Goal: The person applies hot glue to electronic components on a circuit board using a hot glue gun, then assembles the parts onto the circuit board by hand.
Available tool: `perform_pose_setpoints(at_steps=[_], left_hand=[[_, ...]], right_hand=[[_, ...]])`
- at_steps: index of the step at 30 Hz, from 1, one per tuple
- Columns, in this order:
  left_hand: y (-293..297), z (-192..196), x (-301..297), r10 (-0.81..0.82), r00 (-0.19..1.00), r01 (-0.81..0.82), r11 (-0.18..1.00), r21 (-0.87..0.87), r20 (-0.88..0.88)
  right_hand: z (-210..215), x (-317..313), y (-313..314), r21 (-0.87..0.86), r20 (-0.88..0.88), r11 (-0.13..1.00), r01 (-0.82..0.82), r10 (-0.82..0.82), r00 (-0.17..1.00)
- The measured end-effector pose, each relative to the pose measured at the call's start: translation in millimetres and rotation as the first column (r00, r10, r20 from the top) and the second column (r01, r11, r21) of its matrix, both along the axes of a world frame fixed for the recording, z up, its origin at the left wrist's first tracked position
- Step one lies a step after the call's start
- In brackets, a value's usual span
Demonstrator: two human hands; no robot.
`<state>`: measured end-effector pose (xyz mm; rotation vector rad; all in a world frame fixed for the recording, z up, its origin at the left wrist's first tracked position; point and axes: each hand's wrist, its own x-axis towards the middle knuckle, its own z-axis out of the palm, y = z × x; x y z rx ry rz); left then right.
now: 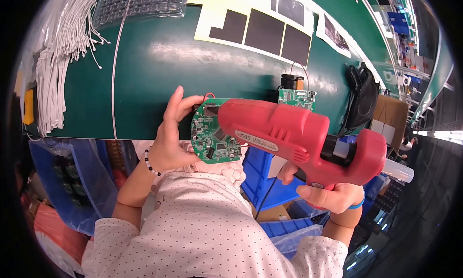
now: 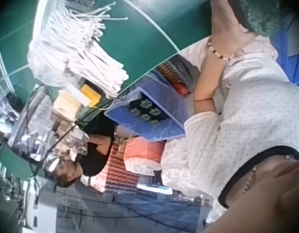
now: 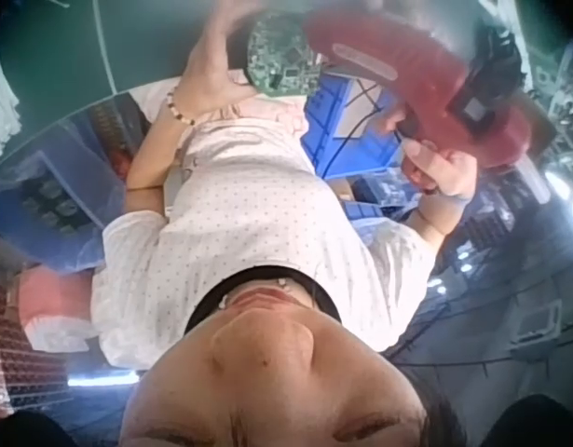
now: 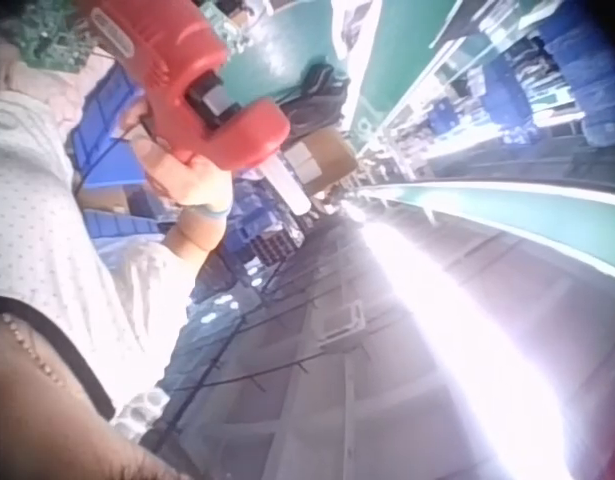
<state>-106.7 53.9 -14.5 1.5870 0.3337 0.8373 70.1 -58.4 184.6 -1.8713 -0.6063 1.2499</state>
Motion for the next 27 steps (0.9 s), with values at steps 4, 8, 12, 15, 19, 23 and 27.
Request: perform_pose_setpoints(at_steps=[4, 8, 12, 15, 19, 23, 27], left_hand=[[1.1, 0.2, -0.9, -0.006, 1.000, 0.006, 1.000, 0.000, -0.008], [-0.2, -1.5, -0.4, 0.014, 1.000, -0.013, 1.000, 0.006, -0.014], [0.3, -0.7, 0.0, 0.014, 1.000, -0.014, 1.000, 0.005, -0.011], [1.2, 0.4, 0.9, 0.017, 1.000, -0.017, 1.000, 0.005, 0.004], [1.2, -0.1, -1.8, 0.010, 1.000, -0.010, 1.000, -0.016, -0.002], [1.6, -1.4, -1.3, -0.014, 1.000, 0.014, 1.000, -0.026, 0.003], [1.6, 1.1, -1.6, -0.013, 1.000, 0.013, 0.999, -0.029, 0.000]], right_hand=[[1.8, 4.4, 1.8, -0.031, 0.016, 0.996, -0.083, 0.083, 0.996], [1.8, 3.2, 3.8, -0.082, 0.029, 0.993, -0.081, 0.084, 0.996], [1.8, 4.3, 4.8, -0.080, 0.033, 0.993, -0.092, 0.095, 0.995], [3.0, 4.3, 5.8, -0.106, 0.061, 0.989, -0.099, 0.106, 0.993], [0.7, 3.9, 7.7, -0.106, 0.067, 0.986, -0.126, 0.134, 0.989], [-0.5, 4.5, 4.8, -0.082, 0.060, 0.989, -0.119, 0.124, 0.990], [0.0, 3.4, 3.7, -0.054, 0.055, 0.994, -0.100, 0.103, 0.993]])
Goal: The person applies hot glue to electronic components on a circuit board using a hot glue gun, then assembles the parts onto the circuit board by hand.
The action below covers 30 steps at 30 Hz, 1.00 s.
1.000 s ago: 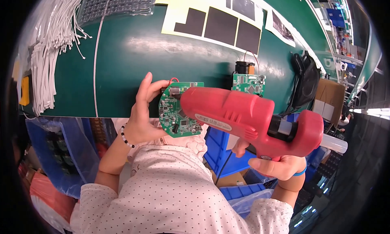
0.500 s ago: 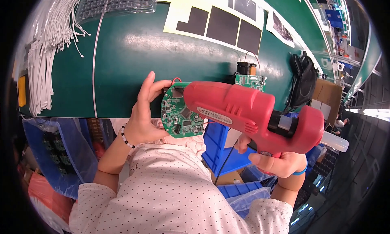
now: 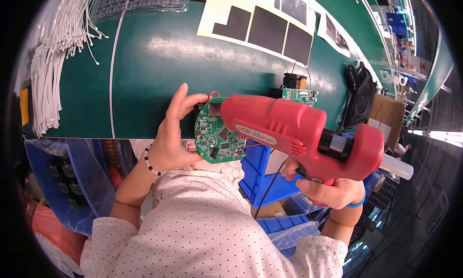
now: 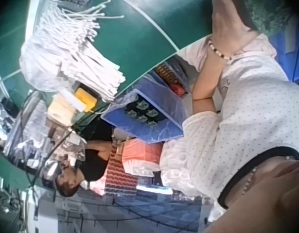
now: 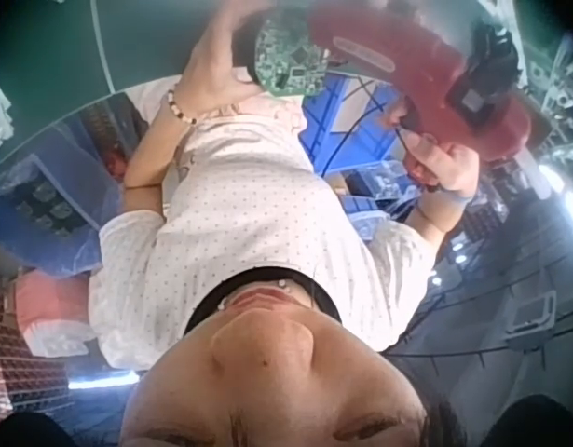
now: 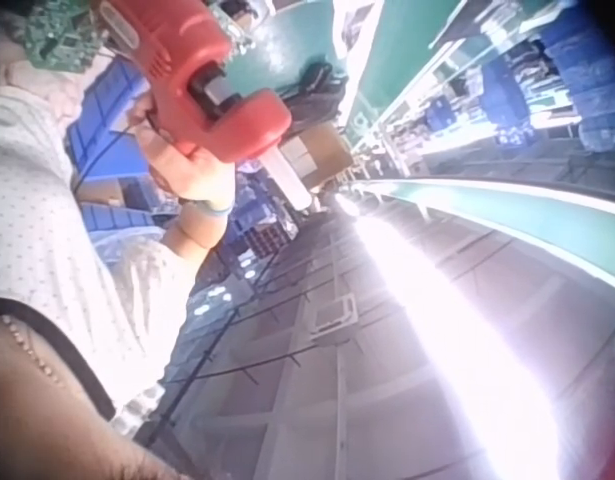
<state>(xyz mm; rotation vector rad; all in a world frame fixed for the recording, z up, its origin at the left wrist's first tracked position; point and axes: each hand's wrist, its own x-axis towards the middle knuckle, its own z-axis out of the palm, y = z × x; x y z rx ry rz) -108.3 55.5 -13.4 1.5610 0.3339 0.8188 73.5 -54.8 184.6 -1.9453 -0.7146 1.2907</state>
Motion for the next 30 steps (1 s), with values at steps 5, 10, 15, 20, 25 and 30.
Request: perform_pose_setpoints(at_steps=[5, 10, 15, 20, 25, 30], left_hand=[[-0.6, -1.5, 1.1, 0.005, 1.000, -0.005, 1.000, 0.008, 0.005], [-0.4, -0.9, 0.9, 0.013, 1.000, -0.013, 1.000, 0.018, 0.004], [-0.9, -1.8, 2.1, 0.023, 1.000, -0.024, 0.999, 0.030, 0.013], [-1.2, -1.7, 2.0, 0.030, 0.999, -0.030, 0.999, 0.034, 0.012], [-1.1, -2.6, 2.6, 0.025, 1.000, -0.026, 0.999, 0.035, 0.009], [-1.1, -2.3, 2.1, 0.037, 0.999, -0.038, 0.998, 0.047, 0.016]], right_hand=[[0.0, -0.6, -0.3, -0.014, 0.002, 1.000, 0.021, -0.021, 1.000], [2.2, 0.1, 2.3, -0.051, 0.021, 0.998, 0.026, -0.025, 0.999], [2.5, 0.9, 1.2, -0.050, 0.029, 0.999, -0.020, 0.021, 0.999], [2.7, 0.8, 1.6, -0.054, 0.026, 0.999, -0.005, 0.006, 1.000], [3.6, -0.7, 2.8, -0.063, 0.063, 0.998, 0.001, 0.003, 0.998], [2.6, -0.2, -0.6, -0.036, 0.064, 0.999, 0.006, -0.004, 0.998]])
